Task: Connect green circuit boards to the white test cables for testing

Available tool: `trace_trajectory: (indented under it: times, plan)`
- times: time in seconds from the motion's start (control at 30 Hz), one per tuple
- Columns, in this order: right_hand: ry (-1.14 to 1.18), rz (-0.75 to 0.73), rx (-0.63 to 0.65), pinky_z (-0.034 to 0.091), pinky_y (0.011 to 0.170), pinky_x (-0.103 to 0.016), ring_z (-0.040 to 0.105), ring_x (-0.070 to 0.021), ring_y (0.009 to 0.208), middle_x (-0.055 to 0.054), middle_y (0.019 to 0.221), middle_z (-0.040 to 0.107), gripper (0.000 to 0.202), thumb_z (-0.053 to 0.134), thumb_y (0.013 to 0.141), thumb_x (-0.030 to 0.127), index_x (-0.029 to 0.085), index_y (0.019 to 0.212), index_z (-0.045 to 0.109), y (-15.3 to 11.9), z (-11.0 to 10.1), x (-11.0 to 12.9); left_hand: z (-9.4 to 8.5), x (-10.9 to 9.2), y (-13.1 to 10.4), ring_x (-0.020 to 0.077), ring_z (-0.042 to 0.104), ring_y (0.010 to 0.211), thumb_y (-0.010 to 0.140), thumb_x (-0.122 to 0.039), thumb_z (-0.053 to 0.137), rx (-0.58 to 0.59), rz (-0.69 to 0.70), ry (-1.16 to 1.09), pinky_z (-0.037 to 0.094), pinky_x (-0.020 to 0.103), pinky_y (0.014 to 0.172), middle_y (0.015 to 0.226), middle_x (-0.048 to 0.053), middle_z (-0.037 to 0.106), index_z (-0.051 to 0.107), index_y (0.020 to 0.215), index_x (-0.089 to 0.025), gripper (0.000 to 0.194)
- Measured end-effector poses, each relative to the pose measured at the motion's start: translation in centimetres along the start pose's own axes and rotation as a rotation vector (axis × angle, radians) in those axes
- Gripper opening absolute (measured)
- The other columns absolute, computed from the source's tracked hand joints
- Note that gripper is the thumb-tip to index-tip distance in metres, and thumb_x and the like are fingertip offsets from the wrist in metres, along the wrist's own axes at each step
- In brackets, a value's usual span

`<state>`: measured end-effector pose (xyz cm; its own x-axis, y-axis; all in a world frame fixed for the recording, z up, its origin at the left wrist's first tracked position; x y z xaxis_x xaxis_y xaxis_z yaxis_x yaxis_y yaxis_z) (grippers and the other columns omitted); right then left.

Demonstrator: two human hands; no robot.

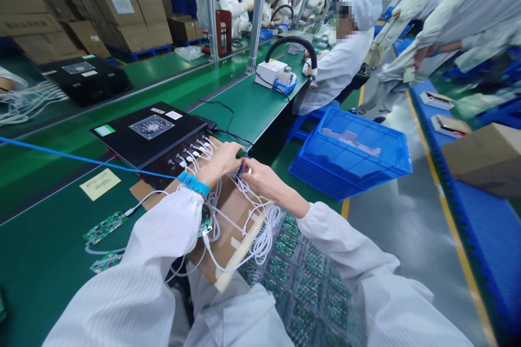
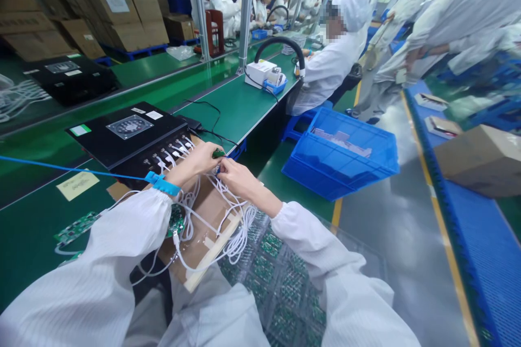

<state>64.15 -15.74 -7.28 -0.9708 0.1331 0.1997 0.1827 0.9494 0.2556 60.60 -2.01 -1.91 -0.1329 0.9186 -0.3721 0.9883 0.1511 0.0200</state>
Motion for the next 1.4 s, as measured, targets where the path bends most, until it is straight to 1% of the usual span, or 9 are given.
trace_trajectory:
  times: [0.23, 0.37, 0.5, 0.67, 0.83, 0.93, 1.03, 1.2, 1.4]
  plan:
    - [-0.082, -0.137, 0.014, 0.049, 0.084, -0.033, 0.052, -0.0225, 0.101, -0.013, 0.106, 0.059, 0.024, 0.052, 0.101, 0.014, 0.016, 0.096, 0.075, -0.3, -0.1, 0.0, 0.3, 0.0, 0.1, 0.0253, 0.068, 0.089, 0.09, -0.019, 0.059, 0.015, -0.029, 0.064, 0.04, 0.033, 0.073, 0.095, 0.016, 0.076, 0.078, 0.096, -0.016, 0.021]
    - [0.023, -0.19, 0.002, 0.051, 0.092, -0.04, 0.052, -0.0243, 0.103, -0.015, 0.11, 0.058, 0.028, 0.049, 0.102, 0.02, 0.016, 0.1, 0.077, -0.5, -0.3, -0.1, 0.6, 0.2, 0.1, 0.0255, 0.068, 0.091, 0.09, -0.02, 0.06, 0.027, -0.051, 0.072, 0.042, 0.032, 0.076, 0.094, 0.015, 0.075, 0.078, 0.096, -0.016, 0.019]
    - [0.293, -0.052, -0.063, 0.054, 0.09, -0.038, 0.057, -0.0219, 0.099, -0.012, 0.106, 0.058, 0.02, 0.058, 0.098, 0.018, 0.016, 0.093, 0.077, 0.0, 0.3, -0.8, 0.7, 0.4, 0.2, 0.0275, 0.067, 0.098, 0.09, -0.021, 0.062, 0.014, -0.085, 0.09, 0.043, 0.033, 0.079, 0.101, 0.016, 0.075, 0.077, 0.098, -0.015, 0.018]
    - [0.516, 0.178, -0.151, 0.054, 0.091, -0.035, 0.064, -0.0184, 0.095, -0.007, 0.101, 0.066, 0.011, 0.071, 0.084, 0.008, 0.016, 0.093, 0.073, 0.7, 1.3, -1.8, 0.8, 0.7, 0.3, 0.0282, 0.068, 0.098, 0.091, -0.027, 0.063, 0.012, -0.104, 0.074, 0.045, 0.033, 0.081, 0.104, 0.018, 0.075, 0.077, 0.099, -0.015, 0.02]
    - [0.943, 0.52, -0.237, 0.057, 0.075, -0.028, 0.07, -0.0143, 0.078, -0.004, 0.088, 0.073, 0.014, 0.071, 0.09, 0.022, 0.016, 0.1, 0.062, 0.6, 2.1, -3.4, 1.0, 0.9, 0.4, 0.0251, 0.068, 0.092, 0.09, -0.024, 0.063, 0.02, -0.082, 0.027, 0.044, 0.031, 0.079, 0.098, 0.016, 0.075, 0.076, 0.095, -0.015, 0.017]
    - [1.138, 0.656, -0.216, 0.056, 0.065, -0.025, 0.071, -0.0138, 0.068, -0.003, 0.078, 0.074, 0.026, 0.08, 0.085, 0.026, 0.018, 0.096, 0.057, 0.8, 2.6, -4.1, 1.1, 1.0, 0.4, 0.0245, 0.067, 0.088, 0.089, -0.023, 0.063, 0.001, -0.063, -0.016, 0.044, 0.032, 0.077, 0.093, 0.014, 0.075, 0.076, 0.092, -0.017, 0.015]
    - [1.215, 0.71, -0.19, 0.056, 0.063, -0.025, 0.07, -0.0139, 0.063, -0.002, 0.073, 0.076, 0.033, 0.085, 0.079, 0.022, 0.018, 0.094, 0.056, 1.0, 2.8, -4.3, 1.3, 1.2, 0.3, 0.0246, 0.065, 0.09, 0.089, -0.026, 0.065, -0.023, -0.065, -0.036, 0.045, 0.032, 0.079, 0.093, 0.013, 0.074, 0.075, 0.095, -0.016, 0.015]
    - [1.255, 0.63, -0.129, 0.057, 0.065, -0.023, 0.071, -0.013, 0.063, -0.001, 0.07, 0.075, 0.014, 0.078, 0.082, 0.016, 0.014, 0.09, 0.067, 1.6, 2.7, -4.0, 1.5, 0.9, 0.2, 0.0249, 0.065, 0.094, 0.093, -0.027, 0.062, -0.023, -0.047, -0.027, 0.046, 0.033, 0.084, 0.097, 0.014, 0.073, 0.073, 0.097, -0.014, 0.017]
    - [1.281, 0.682, -0.158, 0.058, 0.064, -0.024, 0.07, -0.0138, 0.061, -0.002, 0.067, 0.074, 0.013, 0.083, 0.079, 0.018, 0.013, 0.085, 0.072, 1.7, 3.0, -4.1, 1.1, 0.4, -1.4, 0.0271, 0.067, 0.1, 0.094, -0.022, 0.059, -0.022, 0.011, -0.016, 0.048, 0.035, 0.085, 0.104, 0.015, 0.074, 0.074, 0.103, -0.016, 0.018]
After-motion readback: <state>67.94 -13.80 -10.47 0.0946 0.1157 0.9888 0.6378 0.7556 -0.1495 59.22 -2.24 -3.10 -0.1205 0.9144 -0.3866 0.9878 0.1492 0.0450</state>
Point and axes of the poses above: each hand's wrist, its own y-axis towards the middle knuckle, its own z-axis out of the palm, x = y × z, the point moved 3 cm from there along y, towards the middle knuckle
